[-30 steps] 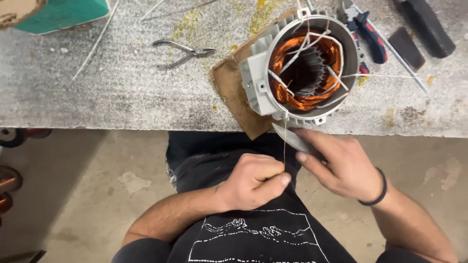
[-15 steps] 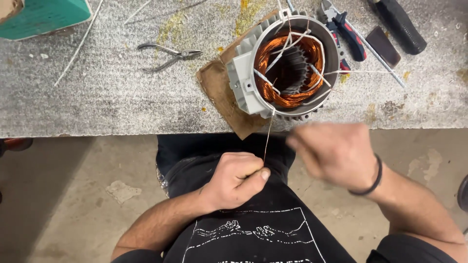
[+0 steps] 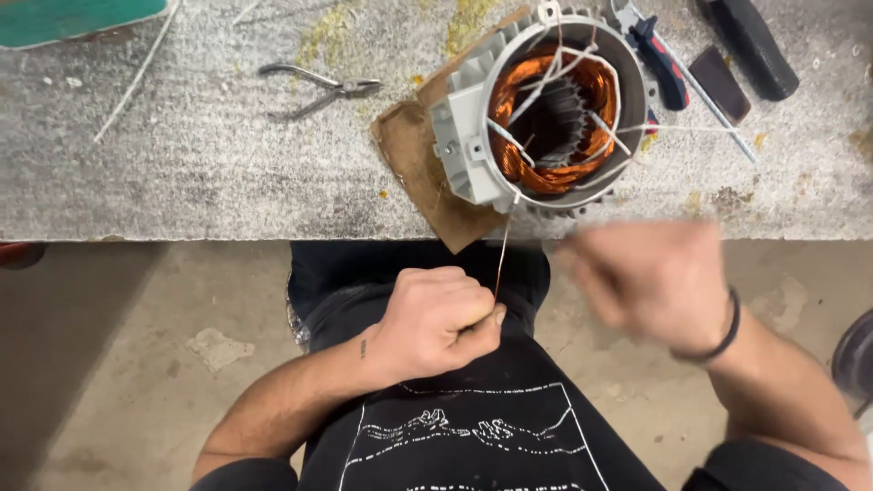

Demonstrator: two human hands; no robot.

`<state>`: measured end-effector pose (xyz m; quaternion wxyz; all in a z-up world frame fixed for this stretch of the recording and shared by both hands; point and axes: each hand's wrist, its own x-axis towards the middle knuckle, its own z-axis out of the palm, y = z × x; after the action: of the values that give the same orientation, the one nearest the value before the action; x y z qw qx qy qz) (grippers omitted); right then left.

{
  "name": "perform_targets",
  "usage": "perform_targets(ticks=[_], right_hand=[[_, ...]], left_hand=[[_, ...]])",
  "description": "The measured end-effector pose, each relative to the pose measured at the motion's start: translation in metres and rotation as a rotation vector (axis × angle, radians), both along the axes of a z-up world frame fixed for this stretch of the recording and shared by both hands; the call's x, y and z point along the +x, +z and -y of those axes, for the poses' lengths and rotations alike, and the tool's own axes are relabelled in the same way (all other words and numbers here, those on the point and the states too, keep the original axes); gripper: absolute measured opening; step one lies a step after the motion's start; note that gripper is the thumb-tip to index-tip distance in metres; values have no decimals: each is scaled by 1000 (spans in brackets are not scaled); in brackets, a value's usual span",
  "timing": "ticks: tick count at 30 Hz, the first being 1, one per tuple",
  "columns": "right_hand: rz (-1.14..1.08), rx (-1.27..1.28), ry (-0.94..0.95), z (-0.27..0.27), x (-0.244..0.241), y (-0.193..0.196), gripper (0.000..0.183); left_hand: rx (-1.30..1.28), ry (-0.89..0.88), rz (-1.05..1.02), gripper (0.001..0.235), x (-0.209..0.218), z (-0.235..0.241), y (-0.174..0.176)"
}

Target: The person is stripping the insulation from a copper wire using a metal tool inside an electromechanical workshop.

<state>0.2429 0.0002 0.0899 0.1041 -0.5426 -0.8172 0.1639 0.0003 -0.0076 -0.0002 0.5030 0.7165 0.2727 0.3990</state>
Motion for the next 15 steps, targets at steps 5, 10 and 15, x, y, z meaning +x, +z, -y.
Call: perform_targets(ticks=[5, 10, 15], right_hand=[[94, -83, 61, -1, 22, 20, 4], [296, 57, 315, -21, 5, 56, 42], [397, 342, 547, -45, -6, 57, 36]], left_hand=[[349, -7, -192, 24, -9, -10, 19], [788, -162, -723, 14, -4, -3, 51], [1224, -224, -923, 20, 5, -8, 66]])
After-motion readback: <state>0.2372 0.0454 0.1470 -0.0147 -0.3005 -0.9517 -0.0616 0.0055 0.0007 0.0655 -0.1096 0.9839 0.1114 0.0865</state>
